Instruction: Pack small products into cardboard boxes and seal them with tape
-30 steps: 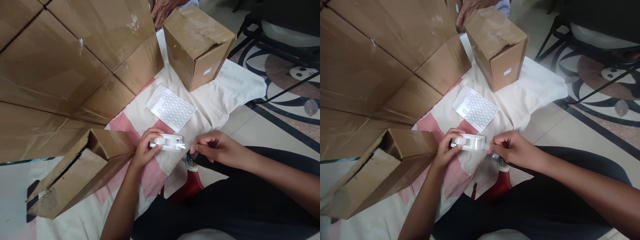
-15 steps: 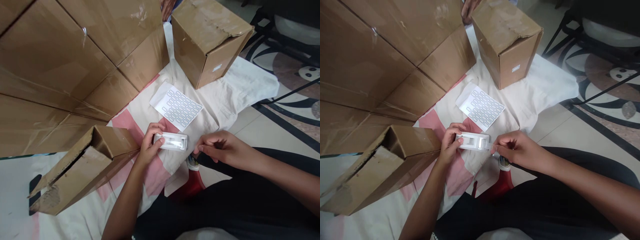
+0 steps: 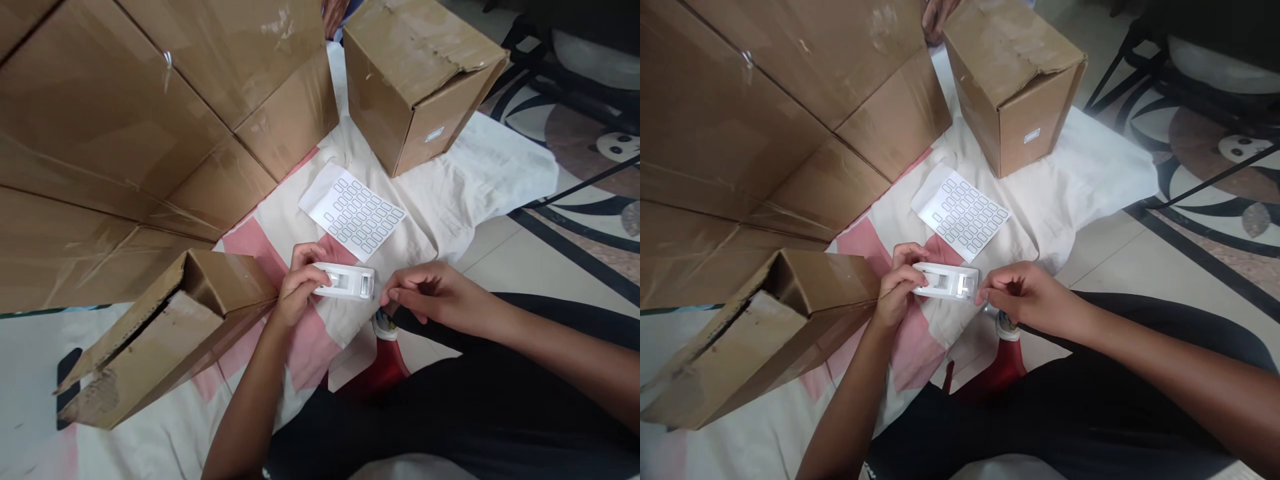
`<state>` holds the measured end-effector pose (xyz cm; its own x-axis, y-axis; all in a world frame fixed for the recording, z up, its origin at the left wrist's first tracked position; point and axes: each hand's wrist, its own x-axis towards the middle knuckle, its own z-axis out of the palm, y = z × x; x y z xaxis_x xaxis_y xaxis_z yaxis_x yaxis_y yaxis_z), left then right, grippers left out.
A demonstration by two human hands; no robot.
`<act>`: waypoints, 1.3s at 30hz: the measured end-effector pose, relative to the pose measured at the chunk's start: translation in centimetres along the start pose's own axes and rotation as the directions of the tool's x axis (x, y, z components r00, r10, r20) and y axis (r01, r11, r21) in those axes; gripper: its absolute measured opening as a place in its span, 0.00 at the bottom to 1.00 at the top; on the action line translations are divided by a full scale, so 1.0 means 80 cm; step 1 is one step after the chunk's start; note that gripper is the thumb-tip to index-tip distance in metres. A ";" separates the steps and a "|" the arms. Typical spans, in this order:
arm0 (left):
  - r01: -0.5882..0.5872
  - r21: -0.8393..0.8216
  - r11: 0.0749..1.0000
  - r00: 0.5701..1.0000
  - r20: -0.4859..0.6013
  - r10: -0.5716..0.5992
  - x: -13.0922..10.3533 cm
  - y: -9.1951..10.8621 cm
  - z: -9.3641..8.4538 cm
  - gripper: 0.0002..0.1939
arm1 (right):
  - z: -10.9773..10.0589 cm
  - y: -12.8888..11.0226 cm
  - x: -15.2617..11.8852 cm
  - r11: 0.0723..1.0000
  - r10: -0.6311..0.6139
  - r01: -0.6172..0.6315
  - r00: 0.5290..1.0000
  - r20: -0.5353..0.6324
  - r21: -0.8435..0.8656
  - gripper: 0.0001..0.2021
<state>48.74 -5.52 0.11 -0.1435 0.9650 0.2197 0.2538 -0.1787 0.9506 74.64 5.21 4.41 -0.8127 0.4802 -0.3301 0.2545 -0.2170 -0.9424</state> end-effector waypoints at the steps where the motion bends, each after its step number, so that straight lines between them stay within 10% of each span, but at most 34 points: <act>1: 0.005 0.000 1.000 1.000 -0.003 -0.005 0.000 0.000 0.000 0.13 | 0.001 0.001 0.001 1.000 0.001 -0.001 1.000 0.003 0.006 0.27; 24: -0.205 0.173 0.963 0.957 -0.173 0.234 0.005 0.000 0.001 0.18 | 0.013 0.009 -0.002 0.991 -0.054 0.054 0.999 -0.011 0.119 0.26; 32: -0.072 0.184 0.980 0.973 -0.204 0.110 0.008 0.003 0.006 0.17 | 0.001 0.012 0.000 0.995 -0.012 0.015 0.999 -0.031 0.099 0.24; 39: 0.129 0.154 0.980 0.991 0.021 -0.133 0.009 0.012 0.014 0.19 | 0.001 0.007 -0.004 0.995 0.010 -0.012 1.000 0.014 0.097 0.25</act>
<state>49.94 -4.76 0.95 -0.1563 0.9839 0.0865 0.3775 -0.0214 0.9258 74.99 4.86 4.02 -0.8174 0.4658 -0.3389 0.2117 -0.3041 -0.9288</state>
